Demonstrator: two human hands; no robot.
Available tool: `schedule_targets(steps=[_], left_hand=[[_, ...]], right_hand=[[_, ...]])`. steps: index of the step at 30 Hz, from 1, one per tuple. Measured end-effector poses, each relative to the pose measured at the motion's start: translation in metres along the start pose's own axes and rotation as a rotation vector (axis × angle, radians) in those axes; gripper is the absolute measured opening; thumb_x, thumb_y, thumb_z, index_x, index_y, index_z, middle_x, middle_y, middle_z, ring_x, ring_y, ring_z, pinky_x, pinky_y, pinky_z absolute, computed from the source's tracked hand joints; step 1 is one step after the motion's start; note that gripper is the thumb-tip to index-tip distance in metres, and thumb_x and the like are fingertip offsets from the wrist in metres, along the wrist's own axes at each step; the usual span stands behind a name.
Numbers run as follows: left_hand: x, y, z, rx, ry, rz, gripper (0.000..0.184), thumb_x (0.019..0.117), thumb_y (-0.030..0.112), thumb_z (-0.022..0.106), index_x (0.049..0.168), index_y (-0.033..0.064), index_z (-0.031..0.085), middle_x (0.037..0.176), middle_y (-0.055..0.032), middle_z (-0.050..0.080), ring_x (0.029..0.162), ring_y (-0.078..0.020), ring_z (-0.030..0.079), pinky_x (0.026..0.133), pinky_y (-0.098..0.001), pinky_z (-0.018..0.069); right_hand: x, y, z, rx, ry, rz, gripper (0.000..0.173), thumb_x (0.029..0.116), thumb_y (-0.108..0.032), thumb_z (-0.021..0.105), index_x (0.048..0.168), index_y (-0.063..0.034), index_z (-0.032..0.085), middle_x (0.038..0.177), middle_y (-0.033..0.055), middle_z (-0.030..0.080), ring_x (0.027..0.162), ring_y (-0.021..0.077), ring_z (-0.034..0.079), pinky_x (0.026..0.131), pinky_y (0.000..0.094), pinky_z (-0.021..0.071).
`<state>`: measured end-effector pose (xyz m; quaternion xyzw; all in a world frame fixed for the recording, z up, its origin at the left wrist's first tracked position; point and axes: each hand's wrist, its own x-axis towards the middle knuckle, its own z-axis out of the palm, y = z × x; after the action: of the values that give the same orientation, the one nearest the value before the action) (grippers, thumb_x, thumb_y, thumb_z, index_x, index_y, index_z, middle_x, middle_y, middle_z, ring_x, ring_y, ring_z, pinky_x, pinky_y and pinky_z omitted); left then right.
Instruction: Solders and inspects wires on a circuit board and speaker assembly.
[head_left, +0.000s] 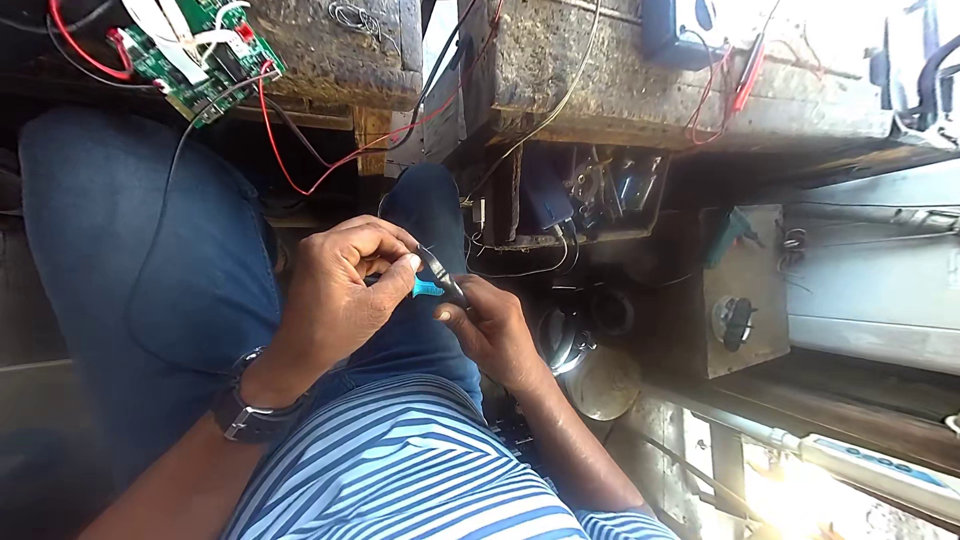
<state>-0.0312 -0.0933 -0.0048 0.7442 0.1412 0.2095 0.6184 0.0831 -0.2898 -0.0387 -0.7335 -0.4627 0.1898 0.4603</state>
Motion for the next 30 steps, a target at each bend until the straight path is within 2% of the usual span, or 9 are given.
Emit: schedule_targets(steps=[4, 8, 12, 14, 19, 21, 23, 26, 30], left_hand=[[0.000, -0.002, -0.002, 0.018, 0.001, 0.004, 0.003, 0.0918, 0.004, 0.067, 0.090, 0.0048, 0.070, 0.109, -0.0060, 0.071, 0.083, -0.0123, 0.071, 0.069, -0.0259, 0.0626], [0.000, -0.001, -0.003, 0.081, 0.003, -0.017, 0.003, 0.0932, 0.006, 0.068, 0.093, 0.0055, 0.070, 0.108, -0.0047, 0.071, 0.083, -0.0105, 0.071, 0.069, -0.0249, 0.0630], [-0.001, -0.005, -0.004, 0.384, 0.035, 0.033, 0.014, 0.0947, 0.021, 0.069, 0.101, 0.0090, 0.071, 0.109, -0.0036, 0.066, 0.085, -0.0083, 0.064, 0.070, -0.0240, 0.0558], [0.000, -0.005, -0.005, 0.425, 0.049, 0.047, 0.010, 0.0944, 0.018, 0.070, 0.100, 0.0091, 0.072, 0.107, -0.0038, 0.066, 0.085, -0.0087, 0.064, 0.070, -0.0240, 0.0552], [0.001, -0.007, -0.007, 0.267, 0.014, 0.044, 0.011, 0.0980, 0.007, 0.065, 0.107, 0.0054, 0.071, 0.103, -0.0024, 0.069, 0.083, -0.0057, 0.067, 0.073, -0.0210, 0.0591], [0.001, -0.007, -0.008, 0.153, -0.011, 0.020, 0.011, 0.0999, 0.006, 0.063, 0.108, 0.0045, 0.070, 0.100, -0.0028, 0.070, 0.073, -0.0075, 0.069, 0.064, -0.0223, 0.0620], [0.001, -0.005, -0.009, 0.142, -0.019, 0.023, 0.012, 0.1005, 0.006, 0.062, 0.108, 0.0040, 0.071, 0.098, -0.0027, 0.069, 0.067, -0.0060, 0.065, 0.056, -0.0197, 0.0571], [0.002, -0.006, -0.011, 0.219, -0.020, 0.062, 0.013, 0.1002, 0.007, 0.061, 0.107, 0.0044, 0.072, 0.099, -0.0013, 0.068, 0.076, -0.0032, 0.063, 0.065, -0.0169, 0.0544], [0.002, -0.006, -0.010, 0.285, -0.029, 0.045, 0.012, 0.1003, 0.010, 0.061, 0.106, 0.0056, 0.071, 0.100, -0.0009, 0.069, 0.081, -0.0029, 0.065, 0.070, -0.0176, 0.0558]], right_hand=[[0.002, -0.002, 0.001, -0.083, 0.006, -0.006, 0.029, 0.1016, -0.029, 0.065, 0.096, -0.0019, 0.073, 0.098, 0.0078, 0.071, 0.091, 0.0144, 0.068, 0.080, 0.0317, 0.0598], [0.004, -0.001, 0.007, -0.097, 0.047, 0.002, 0.028, 0.1005, -0.025, 0.067, 0.083, -0.0025, 0.067, 0.080, 0.0040, 0.059, 0.064, 0.0079, 0.055, 0.055, 0.0230, 0.0489], [0.006, 0.001, 0.011, -0.185, 0.088, -0.003, 0.027, 0.0998, -0.026, 0.068, 0.089, -0.0013, 0.070, 0.087, 0.0064, 0.063, 0.070, 0.0105, 0.059, 0.061, 0.0254, 0.0530], [0.008, 0.002, 0.013, -0.242, 0.114, -0.036, 0.027, 0.0989, -0.027, 0.070, 0.093, -0.0007, 0.072, 0.093, 0.0093, 0.066, 0.080, 0.0141, 0.063, 0.070, 0.0286, 0.0564], [0.012, 0.006, 0.014, -0.288, 0.157, -0.097, 0.028, 0.0960, -0.031, 0.073, 0.094, -0.0039, 0.072, 0.115, 0.0152, 0.067, 0.108, 0.0255, 0.064, 0.090, 0.0399, 0.0563], [0.014, 0.009, 0.012, -0.314, 0.158, -0.112, 0.027, 0.0956, -0.034, 0.073, 0.093, -0.0064, 0.073, 0.120, 0.0158, 0.066, 0.111, 0.0282, 0.062, 0.091, 0.0441, 0.0539], [0.016, 0.010, 0.010, -0.342, 0.155, -0.133, 0.027, 0.0955, -0.034, 0.073, 0.093, -0.0075, 0.074, 0.122, 0.0157, 0.066, 0.112, 0.0290, 0.061, 0.090, 0.0454, 0.0523], [0.018, 0.012, 0.007, -0.368, 0.150, -0.154, 0.027, 0.0952, -0.034, 0.073, 0.095, -0.0075, 0.074, 0.119, 0.0152, 0.066, 0.109, 0.0289, 0.061, 0.089, 0.0453, 0.0515], [0.018, 0.015, 0.008, -0.312, 0.157, -0.172, 0.026, 0.0944, -0.029, 0.075, 0.095, -0.0028, 0.074, 0.093, 0.0112, 0.063, 0.086, 0.0206, 0.062, 0.074, 0.0338, 0.0548]])
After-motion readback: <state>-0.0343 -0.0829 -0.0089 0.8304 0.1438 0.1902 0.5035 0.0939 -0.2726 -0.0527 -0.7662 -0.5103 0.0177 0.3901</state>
